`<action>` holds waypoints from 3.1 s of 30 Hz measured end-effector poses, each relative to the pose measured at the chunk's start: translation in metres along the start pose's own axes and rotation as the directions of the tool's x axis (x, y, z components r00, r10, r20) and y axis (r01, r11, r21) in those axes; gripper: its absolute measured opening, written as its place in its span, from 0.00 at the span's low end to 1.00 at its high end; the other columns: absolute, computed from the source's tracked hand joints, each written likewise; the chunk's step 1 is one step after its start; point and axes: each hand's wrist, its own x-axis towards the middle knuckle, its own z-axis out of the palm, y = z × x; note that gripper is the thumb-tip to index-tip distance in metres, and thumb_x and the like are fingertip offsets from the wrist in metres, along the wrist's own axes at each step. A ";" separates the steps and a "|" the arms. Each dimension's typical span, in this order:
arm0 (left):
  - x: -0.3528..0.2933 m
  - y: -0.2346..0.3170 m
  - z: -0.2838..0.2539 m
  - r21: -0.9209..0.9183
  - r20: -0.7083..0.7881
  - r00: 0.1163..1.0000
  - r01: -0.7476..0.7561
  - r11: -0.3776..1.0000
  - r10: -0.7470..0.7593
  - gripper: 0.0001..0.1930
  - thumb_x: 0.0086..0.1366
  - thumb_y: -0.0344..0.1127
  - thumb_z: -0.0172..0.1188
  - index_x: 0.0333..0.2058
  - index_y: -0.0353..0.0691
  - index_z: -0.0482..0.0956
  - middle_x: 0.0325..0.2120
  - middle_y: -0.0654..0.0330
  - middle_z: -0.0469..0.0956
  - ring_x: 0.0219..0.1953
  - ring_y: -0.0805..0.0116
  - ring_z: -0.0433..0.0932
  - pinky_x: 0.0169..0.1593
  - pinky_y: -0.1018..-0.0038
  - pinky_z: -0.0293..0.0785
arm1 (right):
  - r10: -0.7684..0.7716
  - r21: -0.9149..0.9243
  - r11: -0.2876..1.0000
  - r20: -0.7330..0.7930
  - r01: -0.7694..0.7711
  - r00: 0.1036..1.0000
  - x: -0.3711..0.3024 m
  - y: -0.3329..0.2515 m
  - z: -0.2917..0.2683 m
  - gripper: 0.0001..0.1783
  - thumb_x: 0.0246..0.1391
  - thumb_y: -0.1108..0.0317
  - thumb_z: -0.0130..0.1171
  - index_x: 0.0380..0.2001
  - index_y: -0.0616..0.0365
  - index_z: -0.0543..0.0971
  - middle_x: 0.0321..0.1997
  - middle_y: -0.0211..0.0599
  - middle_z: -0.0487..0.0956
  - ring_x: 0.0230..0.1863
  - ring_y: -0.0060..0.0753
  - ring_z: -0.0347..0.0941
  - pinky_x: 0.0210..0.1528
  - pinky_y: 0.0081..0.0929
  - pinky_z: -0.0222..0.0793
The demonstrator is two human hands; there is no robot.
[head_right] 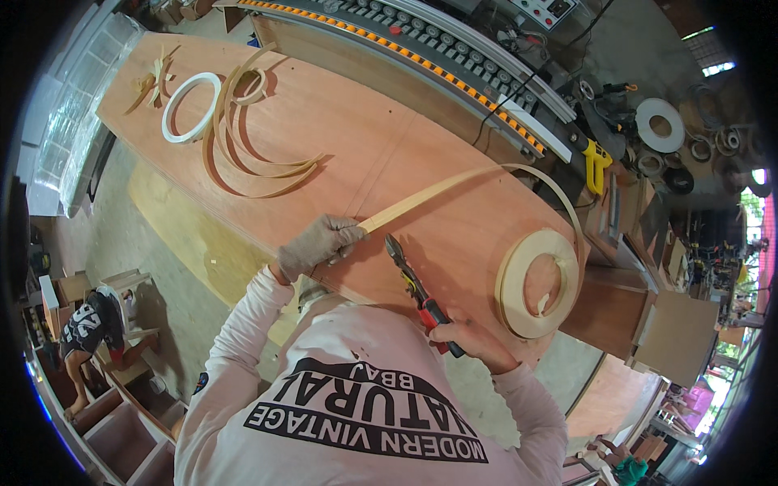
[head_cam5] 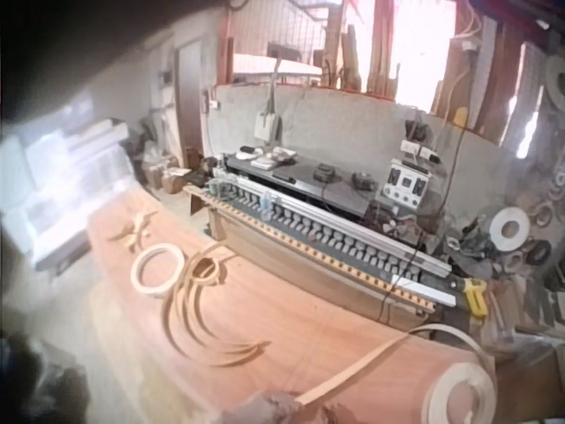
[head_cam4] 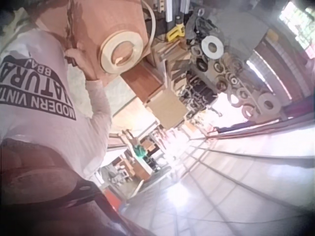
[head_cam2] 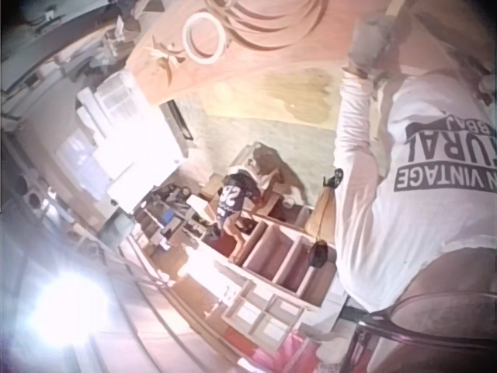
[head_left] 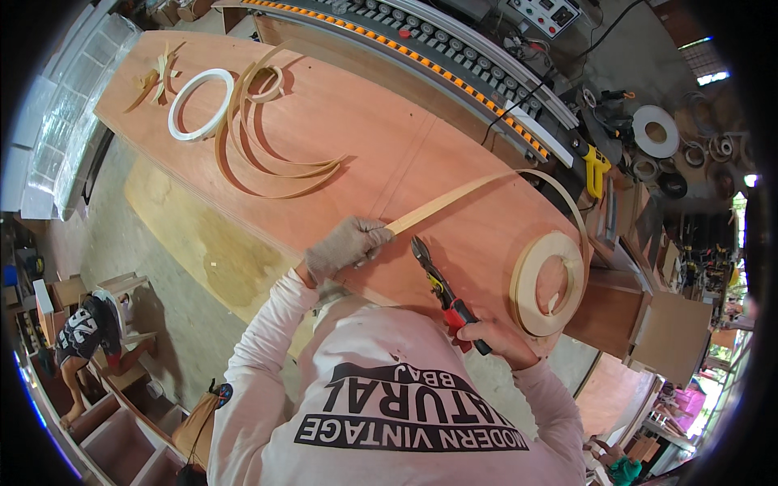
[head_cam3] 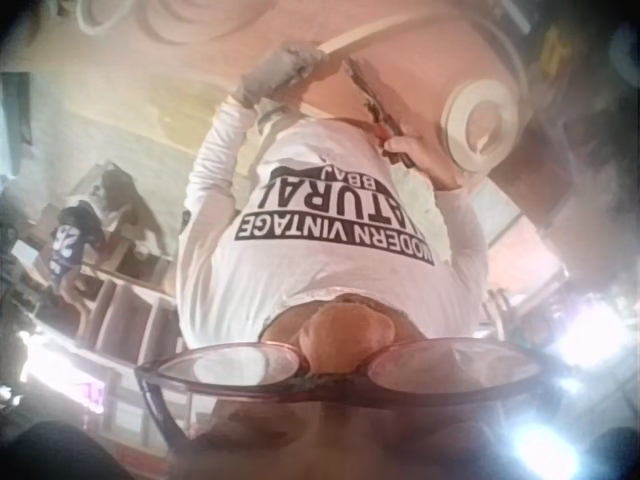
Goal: The person uses red-handled pliers to cut a long strip of thin wood veneer into curved segments on a pink workbench. They repeatedly bend the strip to create curves and cut it, accumulating multiple curved pieces on the table.
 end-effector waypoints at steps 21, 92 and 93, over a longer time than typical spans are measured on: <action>-0.005 0.011 -0.002 0.090 0.083 0.996 -0.016 0.996 0.009 0.15 0.75 0.43 0.58 0.40 0.37 0.85 0.17 0.70 0.71 0.16 0.81 0.66 0.20 0.80 0.62 | 0.042 0.172 0.984 0.000 -0.041 0.999 0.013 -0.007 0.005 0.24 0.51 0.63 0.63 0.49 0.66 0.76 0.40 0.35 0.75 0.37 0.25 0.71 0.41 0.25 0.67; -0.059 0.193 0.011 -0.316 -0.154 0.871 -0.490 0.812 0.466 0.19 0.72 0.40 0.58 0.55 0.33 0.76 0.37 0.55 0.82 0.22 0.76 0.77 0.23 0.79 0.72 | -0.618 -0.138 0.689 0.401 0.711 0.676 0.066 -0.094 0.104 0.28 0.73 0.59 0.52 0.68 0.66 0.67 0.62 0.40 0.77 0.57 0.28 0.75 0.57 0.27 0.71; -0.059 0.192 0.007 -0.335 -0.175 0.868 -0.497 0.800 0.466 0.20 0.72 0.40 0.58 0.56 0.33 0.76 0.38 0.56 0.82 0.24 0.76 0.77 0.25 0.79 0.73 | -0.609 -0.156 0.706 0.366 0.691 0.704 0.062 -0.101 0.106 0.25 0.73 0.60 0.53 0.64 0.65 0.71 0.57 0.37 0.80 0.52 0.26 0.77 0.53 0.26 0.72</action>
